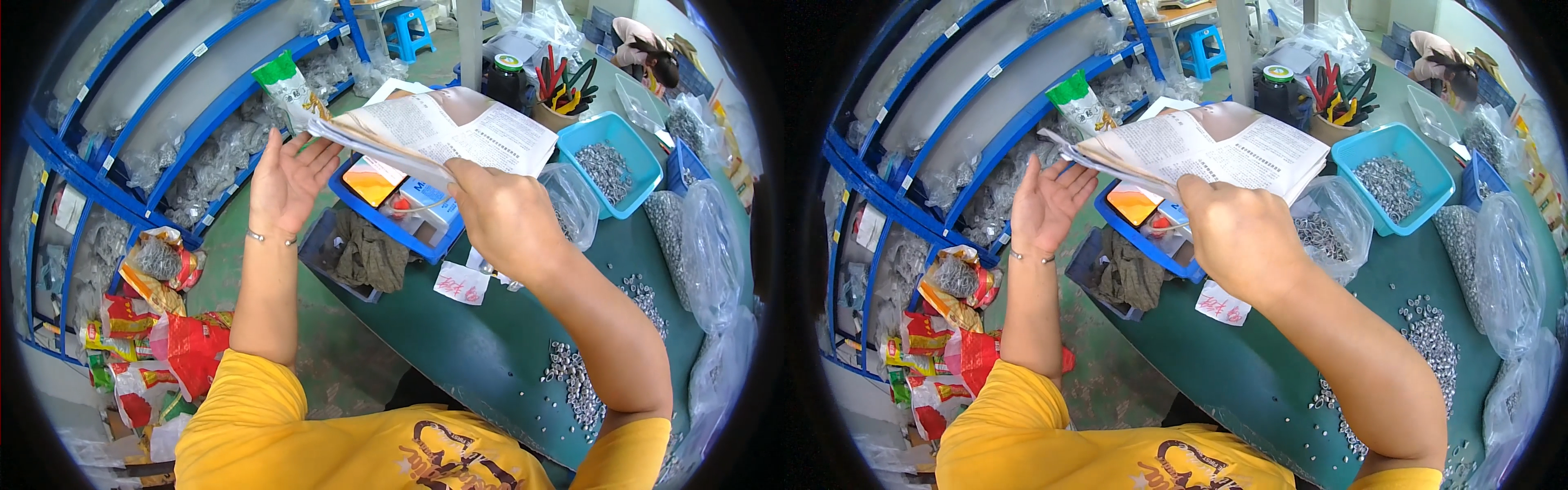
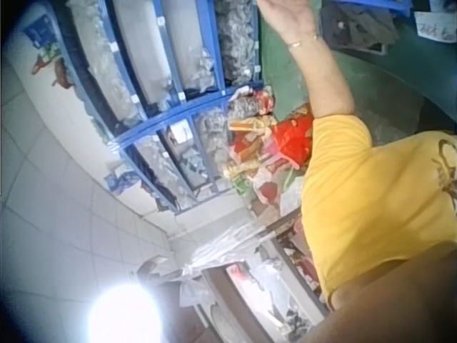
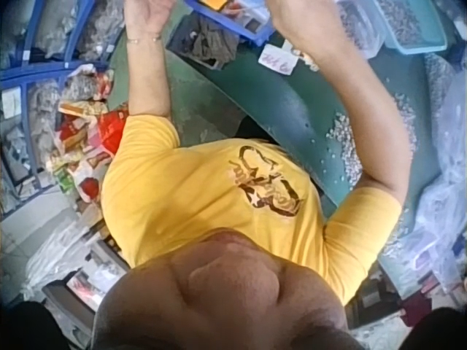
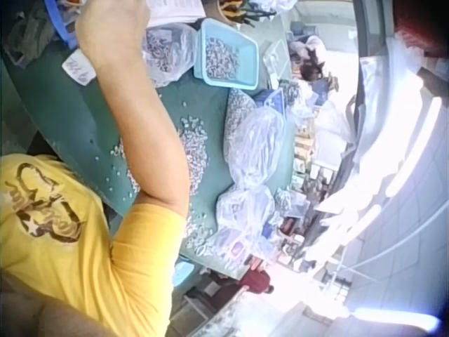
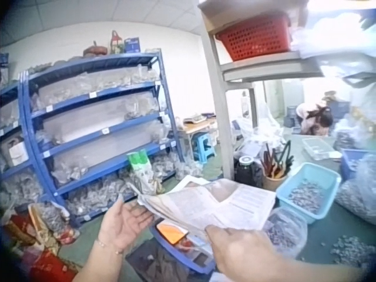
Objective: The person sorts through a pile of small metal ring-shaped parts on a green workbench, picking them up individually to check them and then placing them into a small blue tray or a plastic bag.
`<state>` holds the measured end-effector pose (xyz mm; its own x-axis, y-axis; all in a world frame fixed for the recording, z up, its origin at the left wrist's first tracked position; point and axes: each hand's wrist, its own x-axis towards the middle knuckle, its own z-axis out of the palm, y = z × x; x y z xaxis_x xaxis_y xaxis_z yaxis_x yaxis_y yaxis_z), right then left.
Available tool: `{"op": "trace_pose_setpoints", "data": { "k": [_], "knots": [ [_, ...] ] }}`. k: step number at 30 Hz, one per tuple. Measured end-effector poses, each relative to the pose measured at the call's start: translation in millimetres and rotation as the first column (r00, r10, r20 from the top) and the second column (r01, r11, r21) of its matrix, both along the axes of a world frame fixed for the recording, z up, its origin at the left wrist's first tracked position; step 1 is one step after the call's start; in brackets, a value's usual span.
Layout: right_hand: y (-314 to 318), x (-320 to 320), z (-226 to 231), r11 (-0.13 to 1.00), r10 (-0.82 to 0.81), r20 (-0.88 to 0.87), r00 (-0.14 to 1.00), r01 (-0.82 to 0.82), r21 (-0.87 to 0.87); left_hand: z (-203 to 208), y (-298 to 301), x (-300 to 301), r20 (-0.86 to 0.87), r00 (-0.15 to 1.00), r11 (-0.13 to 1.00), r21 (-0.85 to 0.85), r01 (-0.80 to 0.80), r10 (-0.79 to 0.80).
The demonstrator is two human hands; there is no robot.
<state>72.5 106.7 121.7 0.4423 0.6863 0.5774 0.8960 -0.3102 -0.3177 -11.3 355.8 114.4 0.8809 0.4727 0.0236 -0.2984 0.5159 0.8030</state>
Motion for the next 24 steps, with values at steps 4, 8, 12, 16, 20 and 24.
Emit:
{"op": "trace_pose_setpoints", "data": {
  "k": [4,8,12,16,20,24],
  "knots": [
    [-1.1,0.9,4.7,0.998,-0.031,-0.027,0.999,0.032,0.049,10.3,-4.7,-3.2,0.086,0.995,0.998,0.021,0.054,-0.056],
    [-2.5,1.4,10.4,0.992,-0.087,-0.034,0.996,0.090,0.089,13.5,-6.2,-2.7,0.115,0.989,0.995,0.030,0.094,-0.097],
    [-4.8,4.3,14.0,0.987,-0.075,-0.032,0.997,0.079,0.139,15.8,-8.8,-0.7,0.165,0.974,0.988,0.037,0.151,-0.155],
    [-3.9,4.8,13.4,0.989,-0.069,-0.046,0.997,0.075,0.129,23.2,-16.9,4.7,0.197,0.964,0.984,0.043,0.173,-0.179],
    [-2.4,5.3,14.0,0.989,-0.058,-0.053,0.997,0.065,0.130,26.0,-19.1,7.6,0.208,0.961,0.984,0.054,0.172,-0.179],
    [2.3,4.8,15.3,0.995,-0.047,-0.074,0.996,0.054,0.089,25.2,-15.7,4.6,0.218,0.962,0.986,0.047,0.161,-0.167]
  ]
}}
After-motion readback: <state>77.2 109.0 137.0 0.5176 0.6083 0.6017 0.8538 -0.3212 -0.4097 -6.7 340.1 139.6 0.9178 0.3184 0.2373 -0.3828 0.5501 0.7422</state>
